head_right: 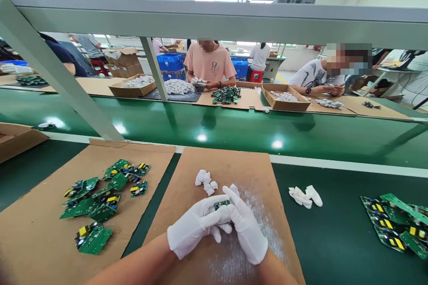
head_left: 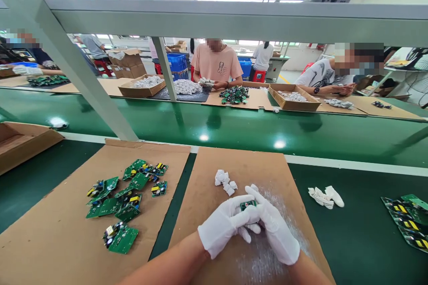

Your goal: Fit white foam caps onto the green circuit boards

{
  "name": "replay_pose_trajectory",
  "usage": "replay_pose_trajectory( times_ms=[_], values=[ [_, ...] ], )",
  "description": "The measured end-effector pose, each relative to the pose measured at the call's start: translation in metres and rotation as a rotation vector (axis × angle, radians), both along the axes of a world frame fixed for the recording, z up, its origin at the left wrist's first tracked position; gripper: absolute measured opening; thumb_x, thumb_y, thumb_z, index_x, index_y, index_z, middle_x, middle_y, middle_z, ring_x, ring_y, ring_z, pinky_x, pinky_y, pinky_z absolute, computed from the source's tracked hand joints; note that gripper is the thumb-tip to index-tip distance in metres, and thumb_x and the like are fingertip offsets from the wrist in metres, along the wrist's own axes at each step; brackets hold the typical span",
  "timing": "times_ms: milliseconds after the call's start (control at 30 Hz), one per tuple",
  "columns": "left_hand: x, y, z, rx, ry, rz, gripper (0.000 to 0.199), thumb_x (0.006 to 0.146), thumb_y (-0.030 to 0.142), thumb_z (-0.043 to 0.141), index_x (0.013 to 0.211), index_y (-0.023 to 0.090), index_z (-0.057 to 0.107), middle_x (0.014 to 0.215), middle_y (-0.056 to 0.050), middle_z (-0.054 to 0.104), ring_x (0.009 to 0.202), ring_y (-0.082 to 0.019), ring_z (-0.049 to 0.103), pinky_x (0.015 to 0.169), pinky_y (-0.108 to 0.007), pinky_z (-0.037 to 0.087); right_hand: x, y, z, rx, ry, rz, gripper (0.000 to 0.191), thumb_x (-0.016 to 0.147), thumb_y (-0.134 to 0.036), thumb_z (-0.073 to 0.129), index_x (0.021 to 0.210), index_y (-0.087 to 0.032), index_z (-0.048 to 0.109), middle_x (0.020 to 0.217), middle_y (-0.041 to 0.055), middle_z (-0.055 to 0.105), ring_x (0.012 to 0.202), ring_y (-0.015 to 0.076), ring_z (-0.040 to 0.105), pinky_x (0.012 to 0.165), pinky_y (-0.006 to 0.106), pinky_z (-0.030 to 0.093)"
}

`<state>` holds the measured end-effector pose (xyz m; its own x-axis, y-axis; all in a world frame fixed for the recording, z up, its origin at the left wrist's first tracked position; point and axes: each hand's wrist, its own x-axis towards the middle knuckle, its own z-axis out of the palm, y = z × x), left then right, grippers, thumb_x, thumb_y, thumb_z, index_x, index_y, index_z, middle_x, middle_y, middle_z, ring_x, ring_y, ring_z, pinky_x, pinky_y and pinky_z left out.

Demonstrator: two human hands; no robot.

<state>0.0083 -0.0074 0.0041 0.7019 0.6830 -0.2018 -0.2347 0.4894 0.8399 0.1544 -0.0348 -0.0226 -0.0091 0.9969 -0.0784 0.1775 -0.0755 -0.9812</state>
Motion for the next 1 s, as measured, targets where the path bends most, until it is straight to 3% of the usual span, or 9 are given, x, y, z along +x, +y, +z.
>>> replay_pose_trajectory(
  times_ms=[100,167,267,333,467,567,700,800,1000],
  values=[
    [-0.001,0.001,-0.002,0.117,0.028,-0.020,0.035,0.077,0.036,0.057,0.105,0.015,0.056,0.084,-0.008,0.062,0.069,-0.013,0.057,0.049,-0.016,0.042,-0.006,0.000,0.007,0.004,-0.023,0.037,0.043,0.081,-0.050,0.048,0.114,-0.023,0.059,0.094,0.0053,0.068,0.095,0.0240,0.059,0.090,0.038,0.045],
    [-0.001,0.001,-0.003,0.162,0.044,-0.004,0.036,0.076,0.033,0.059,0.108,0.015,0.055,0.081,-0.006,0.061,0.067,-0.012,0.056,0.048,-0.017,0.041,-0.008,0.000,0.011,0.008,0.003,0.053,0.038,0.082,-0.046,0.049,0.111,-0.024,0.060,0.071,0.0012,0.065,0.075,0.0202,0.061,0.076,0.032,0.051],
    [-0.001,0.000,-0.006,0.202,0.078,0.072,0.033,0.076,0.030,0.059,0.105,0.015,0.057,0.076,-0.004,0.058,0.062,-0.010,0.052,0.045,-0.016,0.039,-0.010,0.000,0.012,0.002,0.116,0.100,0.038,0.088,-0.046,0.037,0.105,-0.022,0.061,0.060,-0.0010,0.057,0.059,0.0161,0.056,0.062,0.029,0.050],
    [-0.001,0.001,-0.008,0.189,0.079,0.093,0.031,0.077,0.030,0.057,0.103,0.014,0.058,0.074,-0.004,0.056,0.061,-0.010,0.051,0.044,-0.016,0.039,-0.009,0.000,0.011,-0.005,0.152,0.152,0.042,0.090,-0.046,0.030,0.104,-0.021,0.061,0.058,-0.0009,0.055,0.057,0.0158,0.054,0.061,0.029,0.049],
    [-0.003,0.004,-0.012,0.026,-0.063,0.030,0.039,0.080,0.039,0.051,0.109,0.013,0.054,0.076,-0.007,0.058,0.066,-0.013,0.055,0.048,-0.018,0.042,-0.007,0.001,0.012,0.054,0.020,0.140,0.036,0.085,-0.044,0.045,0.112,-0.023,0.057,0.066,-0.0010,0.060,0.062,0.0165,0.057,0.070,0.030,0.050],
    [-0.003,0.005,-0.010,-0.063,-0.143,0.030,0.036,0.079,0.039,0.052,0.104,0.013,0.056,0.082,-0.008,0.058,0.069,-0.013,0.055,0.049,-0.018,0.043,-0.006,0.003,0.018,0.079,0.023,0.177,0.033,0.089,-0.043,0.038,0.100,-0.025,0.063,0.072,-0.0001,0.064,0.069,0.0177,0.060,0.080,0.032,0.048],
    [0.000,0.004,-0.004,-0.045,-0.054,0.045,0.024,0.078,0.029,0.055,0.093,0.011,0.060,0.080,-0.008,0.058,0.065,-0.010,0.053,0.048,-0.015,0.040,-0.004,0.005,0.017,0.106,0.050,0.187,0.036,0.090,-0.042,0.035,0.108,-0.024,0.061,0.084,0.0017,0.068,0.081,0.0194,0.061,0.085,0.033,0.047],
    [0.000,0.001,-0.004,0.002,-0.055,0.074,0.027,0.081,0.031,0.051,0.095,0.011,0.060,0.078,-0.008,0.058,0.065,-0.011,0.053,0.052,-0.018,0.043,-0.005,0.003,0.010,0.107,-0.070,0.138,0.035,0.086,-0.040,0.045,0.113,-0.023,0.058,0.098,0.0034,0.067,0.091,0.0205,0.060,0.083,0.030,0.049],
    [0.000,-0.004,-0.008,0.040,-0.084,0.080,0.028,0.083,0.033,0.049,0.100,0.013,0.058,0.082,-0.006,0.056,0.065,-0.011,0.054,0.060,-0.025,0.048,-0.003,-0.002,-0.001,0.161,-0.328,0.053,0.043,0.081,-0.040,0.051,0.120,-0.021,0.054,0.091,0.0051,0.070,0.081,0.0223,0.063,0.075,0.032,0.051]
  ],
)
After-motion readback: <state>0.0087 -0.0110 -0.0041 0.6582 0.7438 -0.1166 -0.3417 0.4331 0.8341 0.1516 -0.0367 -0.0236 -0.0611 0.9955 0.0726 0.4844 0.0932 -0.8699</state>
